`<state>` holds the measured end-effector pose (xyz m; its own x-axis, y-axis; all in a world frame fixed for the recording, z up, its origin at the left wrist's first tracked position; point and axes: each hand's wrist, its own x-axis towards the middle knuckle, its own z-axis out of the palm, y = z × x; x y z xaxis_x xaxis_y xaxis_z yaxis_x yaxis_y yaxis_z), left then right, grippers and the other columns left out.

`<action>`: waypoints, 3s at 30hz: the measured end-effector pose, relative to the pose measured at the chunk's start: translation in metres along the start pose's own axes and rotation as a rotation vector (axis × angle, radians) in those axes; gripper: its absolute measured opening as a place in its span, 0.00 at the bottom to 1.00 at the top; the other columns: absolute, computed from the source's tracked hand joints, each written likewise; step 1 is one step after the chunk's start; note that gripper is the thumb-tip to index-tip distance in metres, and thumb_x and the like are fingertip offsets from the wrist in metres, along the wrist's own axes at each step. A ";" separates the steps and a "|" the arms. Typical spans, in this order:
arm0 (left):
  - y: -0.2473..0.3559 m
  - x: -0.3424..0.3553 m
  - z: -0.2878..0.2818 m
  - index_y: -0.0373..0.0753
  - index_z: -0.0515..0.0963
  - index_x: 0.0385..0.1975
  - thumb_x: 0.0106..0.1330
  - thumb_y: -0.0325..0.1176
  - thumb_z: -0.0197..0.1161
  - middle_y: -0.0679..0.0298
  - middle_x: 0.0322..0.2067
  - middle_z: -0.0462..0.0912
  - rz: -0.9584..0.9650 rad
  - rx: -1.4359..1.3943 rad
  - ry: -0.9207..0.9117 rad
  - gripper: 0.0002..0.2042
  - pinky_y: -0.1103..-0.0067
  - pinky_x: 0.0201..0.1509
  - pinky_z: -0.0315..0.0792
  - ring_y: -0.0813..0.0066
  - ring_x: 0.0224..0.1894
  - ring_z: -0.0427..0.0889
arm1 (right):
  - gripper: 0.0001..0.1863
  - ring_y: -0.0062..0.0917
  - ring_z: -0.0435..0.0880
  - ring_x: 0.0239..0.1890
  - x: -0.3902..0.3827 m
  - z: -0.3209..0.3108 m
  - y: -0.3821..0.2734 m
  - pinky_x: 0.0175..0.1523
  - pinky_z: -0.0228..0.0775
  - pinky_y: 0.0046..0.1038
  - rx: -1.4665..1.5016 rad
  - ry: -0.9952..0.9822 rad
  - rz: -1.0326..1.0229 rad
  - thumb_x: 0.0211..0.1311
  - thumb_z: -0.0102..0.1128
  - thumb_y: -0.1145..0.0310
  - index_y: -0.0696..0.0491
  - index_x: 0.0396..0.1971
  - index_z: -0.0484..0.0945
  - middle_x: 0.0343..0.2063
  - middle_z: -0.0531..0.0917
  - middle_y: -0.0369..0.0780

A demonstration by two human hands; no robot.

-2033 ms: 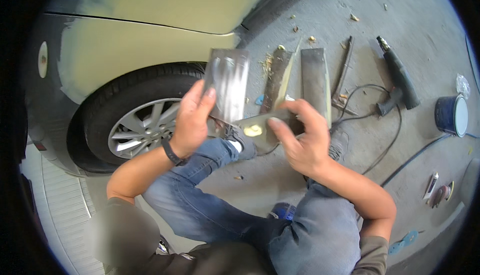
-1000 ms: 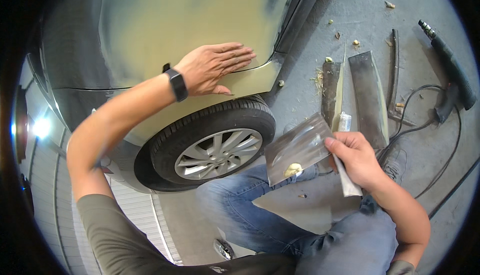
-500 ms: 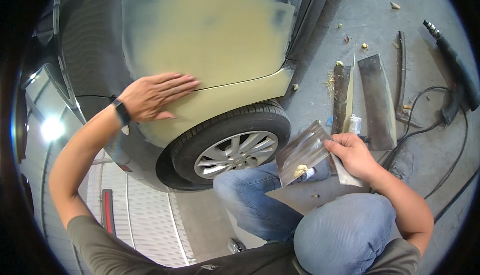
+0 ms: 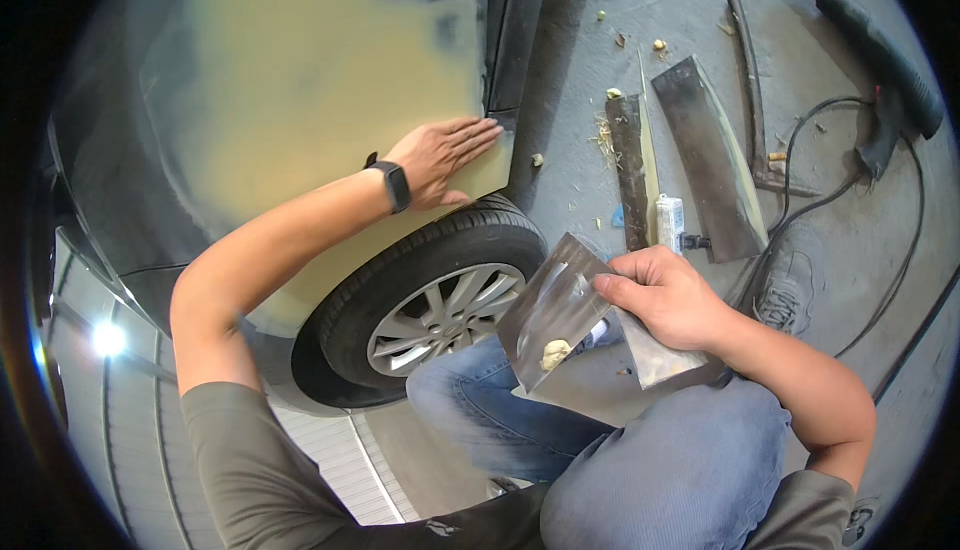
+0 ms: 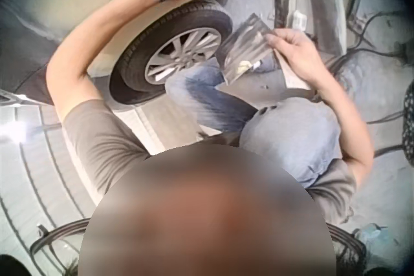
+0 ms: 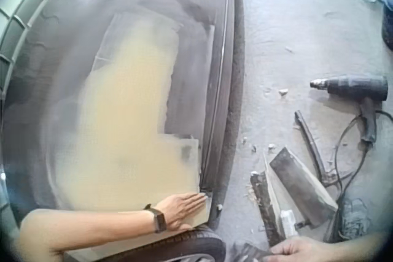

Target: The person uses a heat gun to warm the front bumper area, then applies body filler with a putty knife to fill a gap between panels. The person smooths the filler and checks the surface by hand.

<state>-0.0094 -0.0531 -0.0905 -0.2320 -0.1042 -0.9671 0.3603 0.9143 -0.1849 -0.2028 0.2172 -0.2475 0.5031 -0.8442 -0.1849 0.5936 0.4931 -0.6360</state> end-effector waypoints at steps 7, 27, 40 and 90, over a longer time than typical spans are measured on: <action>-0.002 -0.108 -0.008 0.30 0.49 0.76 0.71 0.65 0.44 0.56 0.79 0.49 0.009 -0.158 0.042 0.46 0.72 0.85 0.36 0.68 0.81 0.45 | 0.19 0.11 0.68 0.25 0.002 0.004 0.005 0.32 0.63 0.24 -0.076 0.013 0.039 0.73 0.58 0.62 0.61 0.26 0.80 0.19 0.75 0.29; -0.005 -0.027 -0.002 0.29 0.49 0.76 0.71 0.63 0.46 0.56 0.79 0.49 0.015 0.002 0.009 0.46 0.72 0.85 0.38 0.66 0.81 0.46 | 0.18 0.11 0.67 0.23 -0.022 -0.002 0.007 0.30 0.63 0.25 -0.084 0.031 0.016 0.72 0.59 0.62 0.62 0.27 0.81 0.18 0.74 0.29; -0.036 -0.248 -0.130 0.42 0.66 0.73 0.67 0.49 0.62 0.66 0.74 0.64 -0.451 0.221 0.232 0.35 0.68 0.80 0.54 0.67 0.76 0.60 | 0.17 0.10 0.70 0.25 0.000 0.006 -0.002 0.31 0.65 0.23 -0.036 -0.006 0.034 0.72 0.59 0.63 0.61 0.27 0.82 0.20 0.79 0.29; 0.109 -0.031 0.040 0.32 0.51 0.77 0.71 0.62 0.50 0.57 0.79 0.48 -0.444 0.012 0.246 0.45 0.70 0.85 0.34 0.69 0.81 0.43 | 0.16 0.09 0.72 0.26 -0.051 0.008 0.002 0.32 0.66 0.21 0.013 0.042 0.108 0.75 0.56 0.65 0.61 0.31 0.83 0.24 0.81 0.29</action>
<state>0.0736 0.0338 -0.0878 -0.5703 -0.3856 -0.7253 0.1884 0.7980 -0.5724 -0.2221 0.2631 -0.2337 0.5379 -0.7942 -0.2828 0.5456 0.5837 -0.6013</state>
